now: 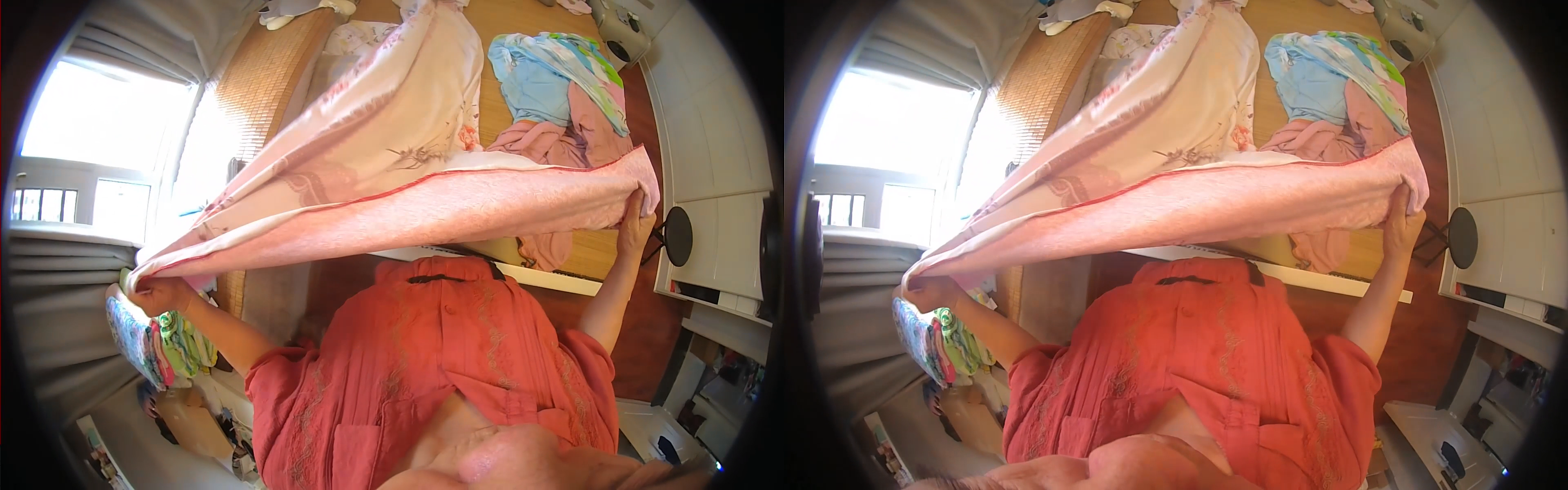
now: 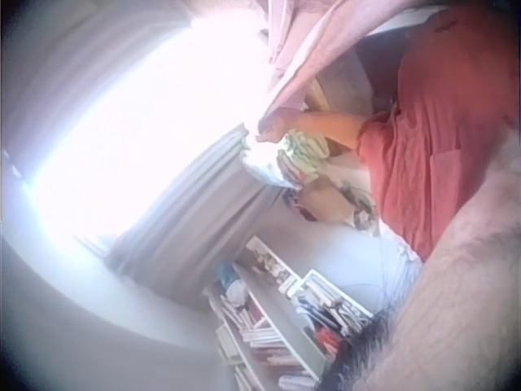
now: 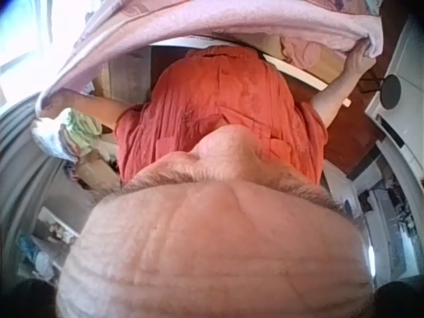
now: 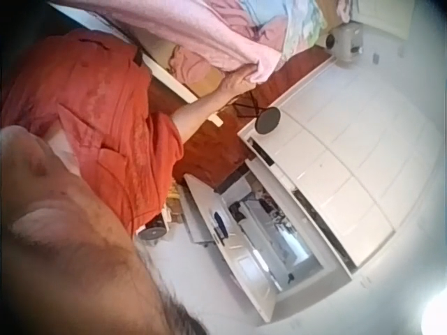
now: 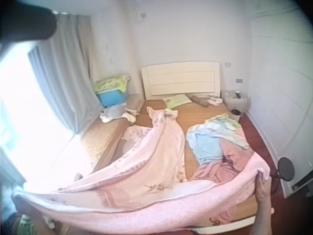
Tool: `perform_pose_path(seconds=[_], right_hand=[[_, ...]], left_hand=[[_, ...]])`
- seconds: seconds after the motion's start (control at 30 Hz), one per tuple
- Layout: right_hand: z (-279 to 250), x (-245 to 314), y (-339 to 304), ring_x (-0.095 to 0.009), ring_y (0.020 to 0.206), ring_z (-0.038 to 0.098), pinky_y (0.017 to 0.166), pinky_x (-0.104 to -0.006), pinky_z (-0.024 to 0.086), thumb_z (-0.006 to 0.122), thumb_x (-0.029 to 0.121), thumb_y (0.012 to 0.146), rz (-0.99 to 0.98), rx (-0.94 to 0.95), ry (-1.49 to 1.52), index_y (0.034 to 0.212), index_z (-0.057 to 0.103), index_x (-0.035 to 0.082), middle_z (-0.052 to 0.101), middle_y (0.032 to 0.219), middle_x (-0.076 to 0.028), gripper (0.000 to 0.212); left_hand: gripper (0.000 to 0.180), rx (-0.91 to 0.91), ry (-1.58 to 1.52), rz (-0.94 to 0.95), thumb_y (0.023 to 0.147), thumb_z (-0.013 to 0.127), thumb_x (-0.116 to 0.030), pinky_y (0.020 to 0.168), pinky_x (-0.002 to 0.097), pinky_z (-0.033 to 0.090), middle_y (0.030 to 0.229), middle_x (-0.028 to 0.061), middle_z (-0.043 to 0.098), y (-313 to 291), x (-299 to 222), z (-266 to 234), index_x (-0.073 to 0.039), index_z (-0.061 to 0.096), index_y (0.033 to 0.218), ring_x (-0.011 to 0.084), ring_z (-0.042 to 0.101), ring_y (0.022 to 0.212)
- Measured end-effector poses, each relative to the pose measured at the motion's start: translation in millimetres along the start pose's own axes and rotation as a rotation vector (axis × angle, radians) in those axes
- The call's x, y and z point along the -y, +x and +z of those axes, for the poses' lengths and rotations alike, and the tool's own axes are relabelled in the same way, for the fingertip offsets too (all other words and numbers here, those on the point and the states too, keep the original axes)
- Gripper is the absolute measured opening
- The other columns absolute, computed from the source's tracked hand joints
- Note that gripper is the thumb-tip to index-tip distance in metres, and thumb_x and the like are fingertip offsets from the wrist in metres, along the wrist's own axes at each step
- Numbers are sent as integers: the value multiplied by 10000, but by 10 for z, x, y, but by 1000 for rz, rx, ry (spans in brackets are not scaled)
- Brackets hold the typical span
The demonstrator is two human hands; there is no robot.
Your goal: The person folds a blue shirt and a floral-patterned cloth on a bed, handling them one at a time.
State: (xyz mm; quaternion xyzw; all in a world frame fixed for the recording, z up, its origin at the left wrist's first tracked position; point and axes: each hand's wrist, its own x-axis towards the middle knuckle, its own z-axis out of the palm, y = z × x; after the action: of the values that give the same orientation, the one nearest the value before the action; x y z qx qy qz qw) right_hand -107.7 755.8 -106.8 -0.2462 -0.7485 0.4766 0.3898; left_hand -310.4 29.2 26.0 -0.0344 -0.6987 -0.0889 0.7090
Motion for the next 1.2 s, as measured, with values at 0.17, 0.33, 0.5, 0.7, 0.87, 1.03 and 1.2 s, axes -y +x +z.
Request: perform_pose_path(seconds=[0.17, 0.33, 0.5, 0.7, 0.87, 1.03, 1.2], right_hand=[[-429, 356, 61, -117, 806, 569, 734, -267, 489, 571, 466, 927, -40, -412, -59, 1030, 609, -36, 616, 908, -41, 514], [-1344, 891, 204, -190, 872, 611, 765, -338, 517, 494, 367, 927, -410, -477, -150, 1046, 587, 9, 619, 1003, -98, 389], [-1433, 568, 57, -257, 876, 662, 712, -342, 547, 566, 411, 888, -246, -991, -616, 946, 609, -124, 664, 965, -215, 539], [-998, 619, -447, -429, 855, 655, 705, -448, 547, 509, 562, 891, 12, -1161, -485, 872, 590, -230, 632, 861, -367, 797], [-810, 1309, -751, -455, 878, 643, 712, -468, 555, 465, 609, 884, 219, -1313, -380, 894, 553, -266, 603, 930, -401, 880], [-729, 1353, -1129, -430, 911, 646, 738, -445, 553, 439, 590, 906, 177, -1268, -478, 963, 584, -205, 626, 968, -358, 810], [-803, 987, -1199, -307, 897, 665, 715, -386, 569, 514, 477, 924, 145, -1205, -379, 977, 578, -207, 651, 1003, -267, 689]], left_hand=[[169, 294, 120, 212, 910, 524, -154, 591, 359, 526, 789, 108, 675, -432, -160, 253, -58, 662, 890, 290, 659, 657], [147, 486, -382, 204, 879, 621, -214, 511, 361, 466, 730, 79, 646, -873, -672, 592, -73, 652, 848, 267, 609, 572], [323, 1140, -853, 209, 739, 768, -312, 504, 368, 445, 646, 70, 528, -1613, -1111, 541, -96, 529, 714, 257, 570, 579], [177, 1557, -887, 256, 725, 638, -48, 644, 443, 492, 812, 111, 564, -2288, -829, 421, -85, 529, 859, 337, 602, 774], [146, 1491, -908, 131, 687, 585, 17, 682, 437, 471, 792, 117, 560, -2697, -350, 807, -74, 600, 800, 348, 589, 814], [132, 1513, -649, 114, 718, 589, -55, 720, 432, 449, 839, 107, 636, -3174, 80, 918, -76, 640, 839, 330, 596, 851], [143, 1384, -613, -256, 727, 551, -42, 746, 448, 466, 890, 139, 637, -3233, 242, 999, -47, 615, 855, 363, 576, 882]])
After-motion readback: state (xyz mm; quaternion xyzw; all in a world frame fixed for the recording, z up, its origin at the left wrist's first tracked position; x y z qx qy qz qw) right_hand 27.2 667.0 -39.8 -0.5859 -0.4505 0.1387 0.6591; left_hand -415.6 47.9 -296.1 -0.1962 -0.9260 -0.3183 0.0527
